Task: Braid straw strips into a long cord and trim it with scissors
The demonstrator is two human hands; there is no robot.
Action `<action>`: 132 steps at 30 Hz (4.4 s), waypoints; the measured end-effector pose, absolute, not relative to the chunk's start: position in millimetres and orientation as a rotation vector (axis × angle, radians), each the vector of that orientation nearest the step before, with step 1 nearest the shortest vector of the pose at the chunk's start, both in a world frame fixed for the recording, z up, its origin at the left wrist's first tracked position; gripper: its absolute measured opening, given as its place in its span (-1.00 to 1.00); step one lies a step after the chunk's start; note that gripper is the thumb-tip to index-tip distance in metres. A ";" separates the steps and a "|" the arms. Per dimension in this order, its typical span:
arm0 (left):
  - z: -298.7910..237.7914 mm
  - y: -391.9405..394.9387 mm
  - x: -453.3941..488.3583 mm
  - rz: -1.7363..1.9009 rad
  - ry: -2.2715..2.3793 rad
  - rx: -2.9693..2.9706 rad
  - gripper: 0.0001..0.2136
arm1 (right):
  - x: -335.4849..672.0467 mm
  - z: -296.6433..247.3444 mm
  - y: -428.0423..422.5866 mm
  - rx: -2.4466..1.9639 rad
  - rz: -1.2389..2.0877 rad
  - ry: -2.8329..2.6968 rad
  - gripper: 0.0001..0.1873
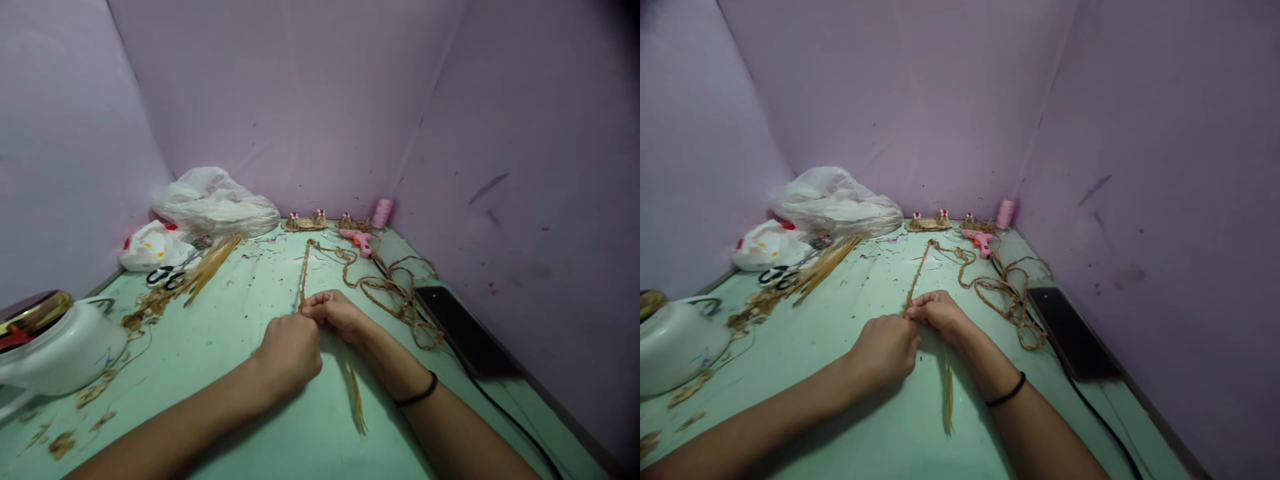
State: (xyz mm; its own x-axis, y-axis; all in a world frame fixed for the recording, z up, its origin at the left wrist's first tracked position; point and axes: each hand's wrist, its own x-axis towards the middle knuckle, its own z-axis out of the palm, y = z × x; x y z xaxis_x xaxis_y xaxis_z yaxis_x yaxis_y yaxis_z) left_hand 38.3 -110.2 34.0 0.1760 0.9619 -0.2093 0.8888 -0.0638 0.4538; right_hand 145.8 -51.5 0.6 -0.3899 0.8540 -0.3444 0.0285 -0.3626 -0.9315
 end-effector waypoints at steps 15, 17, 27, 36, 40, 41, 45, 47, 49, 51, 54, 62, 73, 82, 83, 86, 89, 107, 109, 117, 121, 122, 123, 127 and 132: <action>30.0 -62.6 6.0 0.410 1.498 1.317 -0.93 | 149.1 6.2 -49.7 -1.296 1.701 -1.601 -0.88; 30.2 -60.7 3.3 0.397 1.484 1.352 -0.95 | 150.0 6.7 -49.3 -1.308 1.678 -1.654 -0.86; 25.9 -55.9 -7.0 0.439 1.506 1.511 -0.94 | 152.5 7.0 -49.8 -1.218 1.766 -1.537 -0.89; 34.8 -55.3 -18.8 0.258 1.397 1.476 -0.89 | 154.8 3.7 -46.8 -1.205 1.831 -1.532 -0.84; 34.4 -53.4 -20.8 0.238 1.402 1.468 -0.88 | 155.7 3.3 -46.4 -1.222 1.817 -1.594 -0.81; 33.2 -53.0 -21.4 0.234 1.398 1.473 -0.88 | 155.8 3.2 -46.3 -1.228 1.815 -1.604 -0.80; 29.7 -52.5 -22.4 0.209 1.361 1.511 -0.87 | 155.7 3.5 -46.4 -1.217 1.794 -1.632 -0.80; 29.8 -52.8 -22.3 0.206 1.333 1.524 -0.86 | 155.4 4.4 -47.1 -1.221 1.783 -1.623 -0.81; 30.8 -52.8 -22.5 0.197 1.344 1.522 -0.86 | 155.0 5.4 -48.0 -1.231 1.788 -1.613 -0.81; 32.3 -52.3 -23.5 0.169 1.392 1.520 -0.87 | 155.0 5.9 -48.4 -1.235 1.800 -1.613 -0.82; 35.0 -51.2 -26.0 0.135 1.413 1.548 -0.88 | 155.5 5.3 -47.9 -1.232 1.827 -1.616 -0.81; 36.6 -50.1 -27.7 0.138 1.375 1.538 -0.86 | 156.9 5.2 -46.7 -1.304 1.820 -1.679 -0.78; 24.3 -55.0 -14.0 0.240 1.315 1.473 -0.83 | 157.9 -1.5 -45.0 -1.193 1.789 -1.712 -0.82; 10.9 -50.5 -10.3 0.284 1.366 1.319 -0.88 | 156.3 1.2 -45.0 -1.218 1.755 -1.725 -0.82; 9.4 -49.2 -11.5 0.276 1.371 1.311 -0.87 | 156.7 0.6 -44.7 -1.213 1.757 -1.721 -0.82; 6.5 -47.2 -12.3 0.307 1.379 1.286 -0.84 | 157.7 -1.4 -43.6 -1.200 1.787 -1.700 -0.83; 8.2 -49.0 -7.8 0.374 1.388 1.269 -0.85 | 157.9 -2.1 -43.4 -1.206 1.810 -1.681 -0.86; 13.6 -59.7 10.0 0.483 1.473 1.395 -0.86 | 152.7 -1.1 -50.3 -1.443 0.952 -2.166 -0.86; 10.5 -61.6 12.0 0.521 1.468 1.372 -0.86 | 151.5 4.1 -54.9 -1.516 0.873 -2.166 -0.85; 7.7 -64.4 17.4 0.644 1.482 1.222 -0.95 | 147.3 23.7 -75.6 -1.681 0.618 -2.271 -0.81; 15.6 -66.8 17.7 0.651 1.497 1.061 -0.98 | 136.3 26.3 -90.1 -1.700 0.468 -2.344 -0.78; 16.9 -67.3 17.4 0.660 1.491 1.047 -0.98 | 133.2 25.5 -93.5 -1.695 0.450 -2.368 -0.78; 17.7 -67.7 17.0 0.671 1.481 1.052 -0.97 | 130.1 24.2 -96.6 -1.688 0.439 -2.390 -0.79; 14.9 -66.3 13.1 0.692 1.412 1.165 -0.95 | 121.8 19.8 -104.9 -1.639 0.466 -2.425 -0.78; 9.8 -58.7 1.7 0.667 1.306 1.190 -0.88 | 135.2 28.8 -90.0 -1.555 0.602 -2.365 -0.75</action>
State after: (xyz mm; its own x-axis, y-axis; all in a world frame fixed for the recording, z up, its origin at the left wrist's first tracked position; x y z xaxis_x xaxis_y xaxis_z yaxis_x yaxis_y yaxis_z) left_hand 1.7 -58.7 9.8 0.2088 0.9075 -0.3646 0.2361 0.3150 0.9192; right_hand 135.2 -90.0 28.8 -0.4010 0.9159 -0.0196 0.8138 0.3463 -0.4666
